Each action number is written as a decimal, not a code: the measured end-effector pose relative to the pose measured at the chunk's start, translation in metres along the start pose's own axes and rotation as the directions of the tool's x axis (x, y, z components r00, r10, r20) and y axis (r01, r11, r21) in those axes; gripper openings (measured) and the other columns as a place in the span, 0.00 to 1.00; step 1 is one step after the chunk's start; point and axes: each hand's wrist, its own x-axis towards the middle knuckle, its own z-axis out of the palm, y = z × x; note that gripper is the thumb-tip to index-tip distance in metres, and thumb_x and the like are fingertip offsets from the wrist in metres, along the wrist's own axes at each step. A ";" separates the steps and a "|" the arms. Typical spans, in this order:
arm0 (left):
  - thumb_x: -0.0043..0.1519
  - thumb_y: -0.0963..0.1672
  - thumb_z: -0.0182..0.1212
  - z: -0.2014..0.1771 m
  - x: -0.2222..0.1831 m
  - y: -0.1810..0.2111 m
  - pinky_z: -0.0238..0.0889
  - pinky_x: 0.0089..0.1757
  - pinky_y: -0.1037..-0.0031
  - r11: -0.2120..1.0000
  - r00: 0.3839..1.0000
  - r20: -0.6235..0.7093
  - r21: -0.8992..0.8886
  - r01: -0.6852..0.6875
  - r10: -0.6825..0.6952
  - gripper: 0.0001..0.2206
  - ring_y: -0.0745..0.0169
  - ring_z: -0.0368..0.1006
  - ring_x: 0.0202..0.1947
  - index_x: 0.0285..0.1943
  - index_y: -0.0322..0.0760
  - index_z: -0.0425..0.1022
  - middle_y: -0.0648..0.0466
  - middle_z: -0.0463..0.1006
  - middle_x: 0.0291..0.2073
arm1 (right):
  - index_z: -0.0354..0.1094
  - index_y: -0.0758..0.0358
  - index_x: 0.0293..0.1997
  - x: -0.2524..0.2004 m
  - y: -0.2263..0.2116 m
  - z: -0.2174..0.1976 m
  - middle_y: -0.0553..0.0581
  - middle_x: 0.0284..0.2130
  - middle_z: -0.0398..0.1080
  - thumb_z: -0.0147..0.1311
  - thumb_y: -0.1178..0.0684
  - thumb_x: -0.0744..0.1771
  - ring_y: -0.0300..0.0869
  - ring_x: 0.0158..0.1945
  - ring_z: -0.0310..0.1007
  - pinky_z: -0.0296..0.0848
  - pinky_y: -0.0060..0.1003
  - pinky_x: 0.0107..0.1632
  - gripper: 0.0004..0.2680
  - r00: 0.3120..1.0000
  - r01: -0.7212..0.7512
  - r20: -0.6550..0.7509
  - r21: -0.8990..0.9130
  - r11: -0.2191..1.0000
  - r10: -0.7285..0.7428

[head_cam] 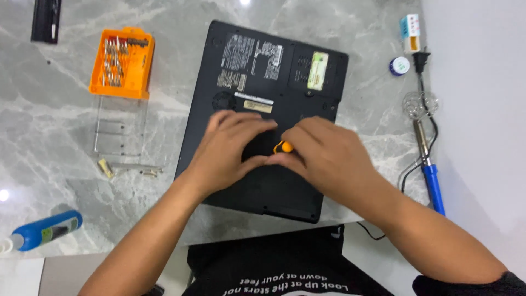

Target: A person is seen meticulously screwing the back panel of a laptop using a manual screwdriver, moving between different screw holes to secure the casing.

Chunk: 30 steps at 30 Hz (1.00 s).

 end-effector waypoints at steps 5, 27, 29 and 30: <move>0.53 0.55 0.65 -0.002 -0.012 0.003 0.40 0.60 0.54 0.966 0.998 -0.009 0.250 0.070 -0.070 0.27 0.56 0.56 0.64 0.58 0.43 0.69 0.58 0.65 0.63 | 0.67 0.65 0.37 0.002 0.004 -0.011 0.56 0.28 0.68 0.62 0.46 0.65 0.44 0.29 0.67 0.66 0.35 0.31 0.12 0.997 -0.046 -0.065 0.006 0.999 0.046; 0.57 0.46 0.64 -0.017 -0.012 0.030 0.50 0.55 0.68 0.939 0.956 -0.235 -0.331 0.092 -0.176 0.08 0.67 0.73 0.50 0.43 0.47 0.77 0.62 0.79 0.44 | 0.70 0.71 0.38 -0.023 0.008 -0.022 0.59 0.30 0.69 0.51 0.70 0.64 0.40 0.32 0.65 0.63 0.28 0.36 0.05 0.784 -0.383 -0.283 0.480 0.789 0.552; 0.57 0.45 0.64 -0.017 -0.012 0.033 0.52 0.55 0.68 0.927 0.942 -0.293 -0.372 0.048 -0.166 0.07 0.67 0.74 0.47 0.42 0.46 0.77 0.61 0.79 0.42 | 0.68 0.72 0.40 -0.028 0.008 -0.018 0.60 0.26 0.66 0.50 0.59 0.68 0.40 0.28 0.66 0.64 0.28 0.32 0.05 0.713 -0.392 -0.310 0.567 0.724 0.629; 0.57 0.45 0.64 -0.019 -0.012 0.035 0.52 0.55 0.68 0.929 0.940 -0.298 -0.368 0.047 -0.165 0.07 0.67 0.74 0.47 0.42 0.46 0.77 0.61 0.79 0.42 | 0.68 0.72 0.40 -0.027 0.008 -0.017 0.60 0.26 0.66 0.50 0.59 0.68 0.40 0.28 0.66 0.64 0.28 0.32 0.05 0.716 -0.386 -0.312 0.567 0.727 0.624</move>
